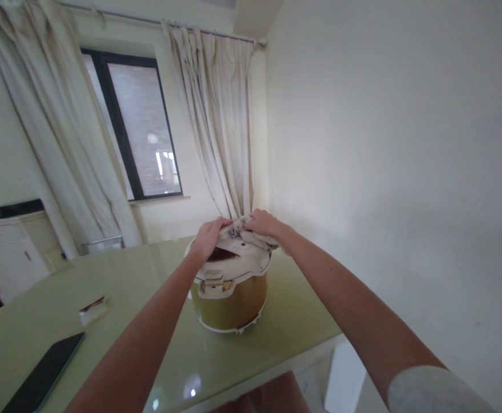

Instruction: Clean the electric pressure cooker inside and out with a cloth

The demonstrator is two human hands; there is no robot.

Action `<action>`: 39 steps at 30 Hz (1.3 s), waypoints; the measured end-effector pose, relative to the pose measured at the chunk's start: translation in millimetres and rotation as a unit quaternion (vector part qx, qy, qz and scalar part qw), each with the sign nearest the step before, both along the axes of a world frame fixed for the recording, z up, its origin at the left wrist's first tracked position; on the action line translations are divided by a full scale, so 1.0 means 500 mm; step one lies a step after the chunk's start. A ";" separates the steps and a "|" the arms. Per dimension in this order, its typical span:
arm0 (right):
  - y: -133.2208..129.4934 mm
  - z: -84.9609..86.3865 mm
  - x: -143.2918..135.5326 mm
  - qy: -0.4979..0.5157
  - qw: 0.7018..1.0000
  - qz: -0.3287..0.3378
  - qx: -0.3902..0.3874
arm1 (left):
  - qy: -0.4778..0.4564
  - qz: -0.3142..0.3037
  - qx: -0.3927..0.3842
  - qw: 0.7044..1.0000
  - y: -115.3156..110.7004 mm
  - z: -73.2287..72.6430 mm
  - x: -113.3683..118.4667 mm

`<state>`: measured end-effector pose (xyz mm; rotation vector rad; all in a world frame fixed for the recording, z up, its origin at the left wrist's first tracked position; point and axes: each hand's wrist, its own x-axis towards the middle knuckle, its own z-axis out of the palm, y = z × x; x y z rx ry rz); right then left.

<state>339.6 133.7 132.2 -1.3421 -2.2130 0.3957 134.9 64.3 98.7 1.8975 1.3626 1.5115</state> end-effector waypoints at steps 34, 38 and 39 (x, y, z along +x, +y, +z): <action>-0.297 -0.119 -0.071 -0.043 0.948 0.094 0.300 | -0.053 -0.038 -0.006 0.998 0.028 -0.004 -0.009; -0.316 -0.232 -0.011 0.063 0.930 0.120 0.341 | -0.057 -0.033 -0.007 0.998 0.022 -0.006 -0.003; -0.321 -0.275 0.004 0.081 0.927 0.106 0.352 | -0.058 -0.027 -0.006 0.998 0.020 -0.006 -0.002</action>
